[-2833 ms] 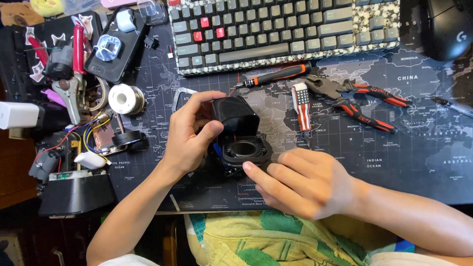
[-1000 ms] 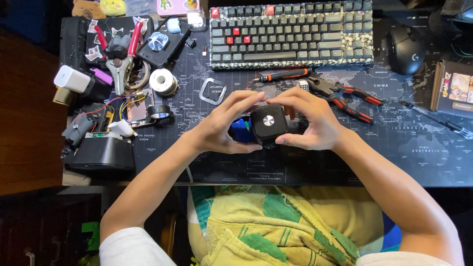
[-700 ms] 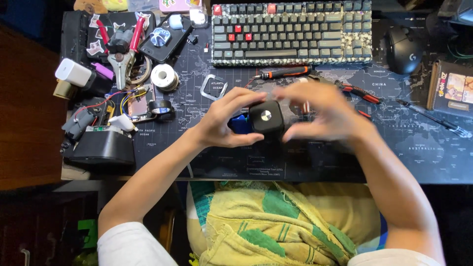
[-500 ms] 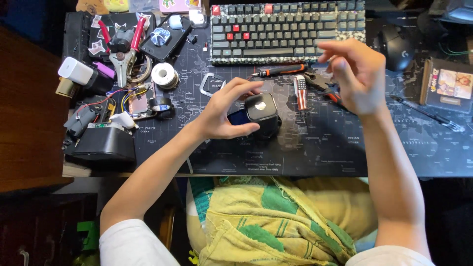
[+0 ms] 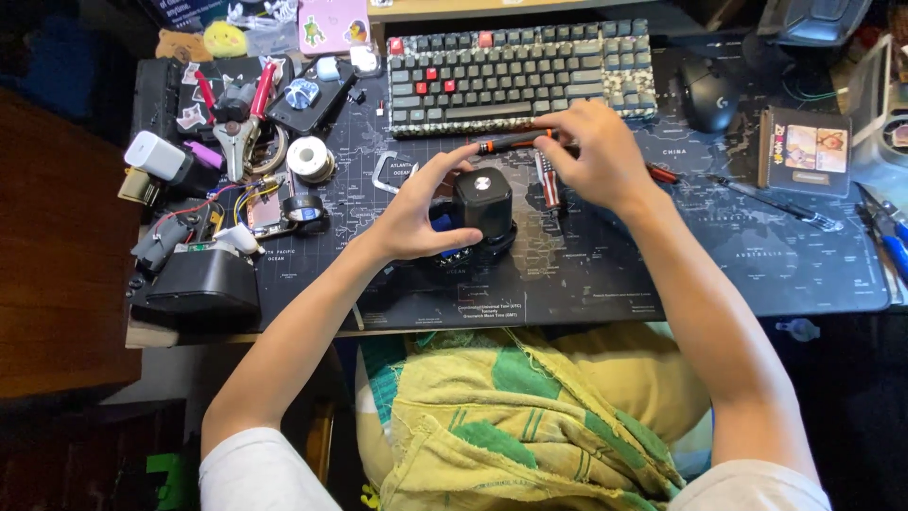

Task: The person is disassembling or repairing a small electronic component using a precision screwdriver on a cluttered workbench.

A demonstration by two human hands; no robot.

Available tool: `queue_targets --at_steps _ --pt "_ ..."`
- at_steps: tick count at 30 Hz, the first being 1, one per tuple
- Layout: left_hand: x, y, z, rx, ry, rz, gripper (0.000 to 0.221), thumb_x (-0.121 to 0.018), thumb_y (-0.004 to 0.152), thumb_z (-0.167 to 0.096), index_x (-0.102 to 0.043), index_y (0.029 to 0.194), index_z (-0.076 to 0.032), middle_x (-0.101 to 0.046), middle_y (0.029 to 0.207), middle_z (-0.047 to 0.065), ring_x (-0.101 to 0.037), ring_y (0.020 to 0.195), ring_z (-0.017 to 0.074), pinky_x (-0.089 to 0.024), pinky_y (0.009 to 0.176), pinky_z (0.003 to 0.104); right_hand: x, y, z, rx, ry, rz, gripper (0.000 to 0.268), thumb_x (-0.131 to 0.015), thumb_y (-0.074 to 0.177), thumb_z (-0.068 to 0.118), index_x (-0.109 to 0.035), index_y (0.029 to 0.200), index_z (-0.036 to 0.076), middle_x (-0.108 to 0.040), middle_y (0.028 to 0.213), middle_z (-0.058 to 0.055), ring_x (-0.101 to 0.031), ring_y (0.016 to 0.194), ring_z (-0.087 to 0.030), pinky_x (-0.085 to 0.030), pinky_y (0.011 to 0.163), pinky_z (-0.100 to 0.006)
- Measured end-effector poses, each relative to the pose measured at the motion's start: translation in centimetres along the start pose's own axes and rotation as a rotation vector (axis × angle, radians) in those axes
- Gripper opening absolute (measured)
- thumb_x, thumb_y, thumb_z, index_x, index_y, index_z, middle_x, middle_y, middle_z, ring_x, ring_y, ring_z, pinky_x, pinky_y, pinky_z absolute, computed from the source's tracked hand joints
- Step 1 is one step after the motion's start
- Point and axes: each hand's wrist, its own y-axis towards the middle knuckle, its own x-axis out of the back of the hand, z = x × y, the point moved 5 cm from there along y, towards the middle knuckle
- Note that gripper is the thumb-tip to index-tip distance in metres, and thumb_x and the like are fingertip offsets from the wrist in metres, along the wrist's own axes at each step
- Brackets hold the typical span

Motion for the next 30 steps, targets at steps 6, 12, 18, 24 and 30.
queue_targets --at_steps 6,12,18,24,30 --pt "-0.1 0.4 -1.3 -0.064 0.003 0.040 0.105 -0.105 0.081 -0.027 -0.050 0.167 -0.006 -0.066 0.132 0.018 -0.069 0.119 0.0306 -0.060 0.107 0.047 -2.6 0.7 1.4 0.084 -0.224 0.012 0.023 -0.088 0.096 0.023 -0.083 0.118 0.014 -0.067 0.104 -0.006 -0.063 0.101 -0.032 -0.051 0.090 -0.045" --pt "0.1 0.0 0.7 0.029 -0.069 0.075 0.123 -0.107 0.077 -0.040 -0.037 0.174 -0.011 -0.067 0.132 0.017 -0.068 0.118 0.0286 -0.058 0.109 0.047 -4.5 0.6 1.2 0.090 -0.501 0.077 0.026 -0.086 0.090 0.027 -0.076 0.113 0.018 -0.067 0.106 -0.001 -0.059 0.100 -0.025 -0.047 0.088 -0.040" --pt "-0.2 -0.6 2.4 0.137 -0.114 0.069 0.139 -0.100 0.081 -0.056 -0.015 0.182 -0.014 -0.064 0.137 0.015 -0.067 0.119 0.0244 -0.056 0.111 0.045 -4.6 0.3 0.7 0.049 -0.423 0.051 0.017 -0.085 0.094 0.023 -0.078 0.107 0.017 -0.065 0.105 -0.001 -0.060 0.099 -0.028 -0.047 0.085 -0.041" --pt "-0.2 -0.2 2.2 0.181 -0.071 0.070 0.132 -0.103 0.082 -0.046 -0.023 0.180 -0.011 -0.066 0.136 0.017 -0.072 0.116 0.0287 -0.060 0.107 0.046 -1.8 1.2 1.8 0.096 -0.251 -0.154 0.016 -0.083 0.099 0.010 -0.075 0.112 0.013 -0.061 0.101 -0.003 -0.060 0.092 -0.027 -0.050 0.086 -0.037" --pt "-0.3 -0.2 3.2 0.178 -0.100 0.068 0.120 -0.099 0.085 -0.051 -0.032 0.177 -0.012 -0.071 0.133 0.017 -0.074 0.114 0.0285 -0.061 0.103 0.044 0.6 0.8 3.7 0.160 -0.154 -0.255 0.020 -0.089 0.096 0.007 -0.077 0.111 0.013 -0.067 0.102 -0.002 -0.063 0.092 -0.028 -0.054 0.087 -0.037"
